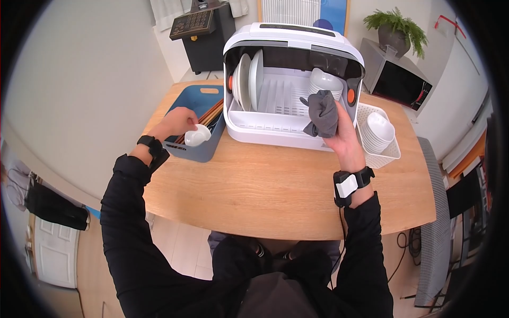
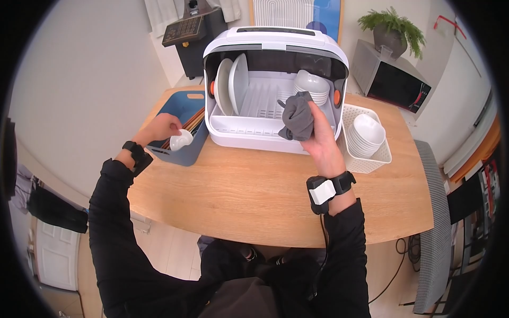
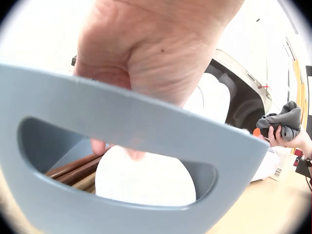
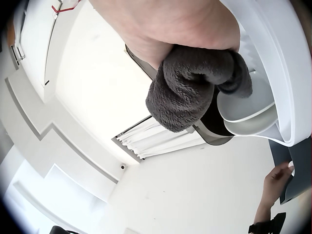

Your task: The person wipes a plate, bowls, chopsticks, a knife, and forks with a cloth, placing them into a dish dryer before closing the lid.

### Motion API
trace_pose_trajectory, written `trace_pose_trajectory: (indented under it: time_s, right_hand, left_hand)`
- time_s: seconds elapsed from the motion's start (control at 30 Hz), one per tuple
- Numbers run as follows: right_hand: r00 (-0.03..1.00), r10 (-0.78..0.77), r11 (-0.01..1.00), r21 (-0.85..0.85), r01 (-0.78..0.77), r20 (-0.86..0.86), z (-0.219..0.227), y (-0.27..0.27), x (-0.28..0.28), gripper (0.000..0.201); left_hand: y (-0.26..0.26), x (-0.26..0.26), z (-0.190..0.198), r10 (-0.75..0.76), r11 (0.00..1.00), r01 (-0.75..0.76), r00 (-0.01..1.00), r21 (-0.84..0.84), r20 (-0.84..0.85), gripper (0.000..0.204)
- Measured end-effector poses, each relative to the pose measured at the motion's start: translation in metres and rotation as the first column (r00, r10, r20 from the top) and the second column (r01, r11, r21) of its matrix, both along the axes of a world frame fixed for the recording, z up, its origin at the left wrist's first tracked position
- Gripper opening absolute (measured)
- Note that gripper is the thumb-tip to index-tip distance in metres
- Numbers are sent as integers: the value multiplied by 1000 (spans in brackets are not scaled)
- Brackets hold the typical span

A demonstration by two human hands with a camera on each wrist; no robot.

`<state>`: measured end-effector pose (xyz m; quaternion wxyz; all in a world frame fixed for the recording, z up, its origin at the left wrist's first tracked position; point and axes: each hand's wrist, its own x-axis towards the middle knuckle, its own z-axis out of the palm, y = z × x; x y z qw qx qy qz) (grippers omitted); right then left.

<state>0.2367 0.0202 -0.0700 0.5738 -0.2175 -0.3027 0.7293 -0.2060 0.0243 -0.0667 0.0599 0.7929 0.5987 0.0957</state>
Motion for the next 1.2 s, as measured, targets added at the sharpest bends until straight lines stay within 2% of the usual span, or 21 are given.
trace_pose_trajectory:
  time_s: [0.1,0.17,0.33,0.5,0.63,0.67,0.77,0.8,0.9,0.93,1.03,1.07,1.2]
  right_hand:
    - [996,80,996,29,-80,-30,-7,8,8,27]
    - [999,38,999,21,-38,-20,-4,6,5,28]
    - [1000,11,999,46,-11,-7,1,2,4,29]
    - [990,-79,992,110,66,117,24,-19,-11,29]
    - [948,-210,919,379,109,237,33,-27,-16,40]
    - [909,-278,892,434,125,310,30,-23,-13,41]
    - [626,-664,583,808,88,410,32,-21,-11,39]
    - [631,-657,567,822,51,414,34,-27,-10,36]
    - [559,-685,532,845,-55,467,42,-33,-2,34]
    - [493,-755,466,883,-62,433,42,-33,0,32]
    - [229,-863,413,890,-193,450,48,-39,6,31]
    - [174,-871,427,882,-199,460,48,-42,5,29]
    - [123,-843,488,841,-233,524,47,-42,2,29]
  left_hand:
    - [-9,8,15,36,994,-36,999,99,1,16]
    - [-16,18,25,46,972,-47,999,229,12,16]
    - [-51,63,49,-25,783,-58,992,619,125,12]
    - [-76,121,67,-189,657,-12,965,754,181,11]
    - [-69,173,66,-324,642,62,925,764,197,8]
    - [-66,184,64,-308,679,57,927,732,213,8]
    - [-54,219,61,-387,617,94,900,781,198,8]
    - [-51,228,62,-401,602,117,900,790,172,7]
    - [-49,252,61,-387,494,147,920,857,66,9]
    - [-49,257,60,-395,511,141,915,848,86,12]
    - [-53,265,61,-388,457,173,921,873,20,11]
    - [-53,266,60,-386,453,182,923,872,8,11]
    - [-49,259,56,-386,437,226,921,870,-45,12]
